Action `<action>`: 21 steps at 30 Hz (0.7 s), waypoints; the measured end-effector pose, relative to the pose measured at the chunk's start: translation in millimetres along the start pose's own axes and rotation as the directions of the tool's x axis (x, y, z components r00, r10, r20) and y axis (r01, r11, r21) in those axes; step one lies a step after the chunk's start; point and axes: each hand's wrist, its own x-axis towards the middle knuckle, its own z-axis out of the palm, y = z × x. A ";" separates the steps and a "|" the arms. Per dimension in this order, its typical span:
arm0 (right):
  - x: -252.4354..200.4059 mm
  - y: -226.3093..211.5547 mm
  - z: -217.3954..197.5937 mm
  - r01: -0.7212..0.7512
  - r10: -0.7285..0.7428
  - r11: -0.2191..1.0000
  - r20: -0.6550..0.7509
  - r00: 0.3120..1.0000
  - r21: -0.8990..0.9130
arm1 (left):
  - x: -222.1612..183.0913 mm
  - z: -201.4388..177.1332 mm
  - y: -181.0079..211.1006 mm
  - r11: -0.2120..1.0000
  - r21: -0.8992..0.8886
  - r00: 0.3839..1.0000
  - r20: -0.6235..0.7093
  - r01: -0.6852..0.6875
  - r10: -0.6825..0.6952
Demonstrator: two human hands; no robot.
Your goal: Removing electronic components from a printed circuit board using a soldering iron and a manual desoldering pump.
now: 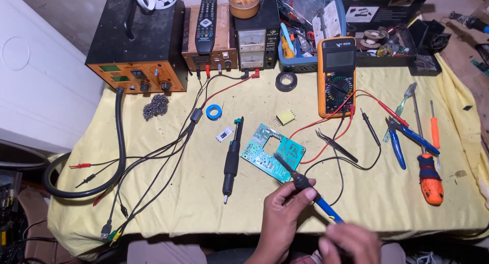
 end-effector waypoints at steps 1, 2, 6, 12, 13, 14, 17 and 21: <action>-9.3 9.3 8.5 0.011 -0.011 1.000 -0.006 1.000 0.003 | 0.8 3.0 4.7 1.000 -0.004 1.000 0.005 -0.012 0.012; -18.8 18.7 17.0 -0.157 0.154 0.963 0.032 0.988 0.220 | 1.2 5.8 9.1 0.999 0.018 0.999 0.002 0.037 -0.037; -80.7 41.9 35.4 -0.678 0.581 0.157 0.487 0.651 0.718 | -9.7 12.2 5.0 0.983 0.012 0.976 0.110 0.185 -0.185; 13.9 -21.5 45.4 -0.438 0.807 -0.104 0.334 0.488 0.893 | -10.2 19.6 -13.5 0.946 0.311 0.990 0.131 -0.088 0.049; 11.2 -14.6 47.6 -0.441 0.807 -0.108 0.337 0.485 0.891 | -9.8 19.5 -16.4 0.946 0.313 0.991 0.126 -0.085 0.047; 8.2 -7.3 50.2 -0.439 0.795 -0.066 0.313 0.520 0.896 | -9.1 19.1 -19.7 0.945 0.294 0.985 0.136 -0.144 0.108; -2.4 18.9 47.7 -0.433 0.761 0.035 0.257 0.596 0.901 | -8.1 3.1 -30.5 0.932 0.252 0.956 0.202 -0.260 0.212; 21.9 39.3 26.7 -0.414 0.684 0.103 0.237 0.690 0.905 | -1.7 -36.4 14.7 0.797 0.408 0.896 0.219 -0.445 0.387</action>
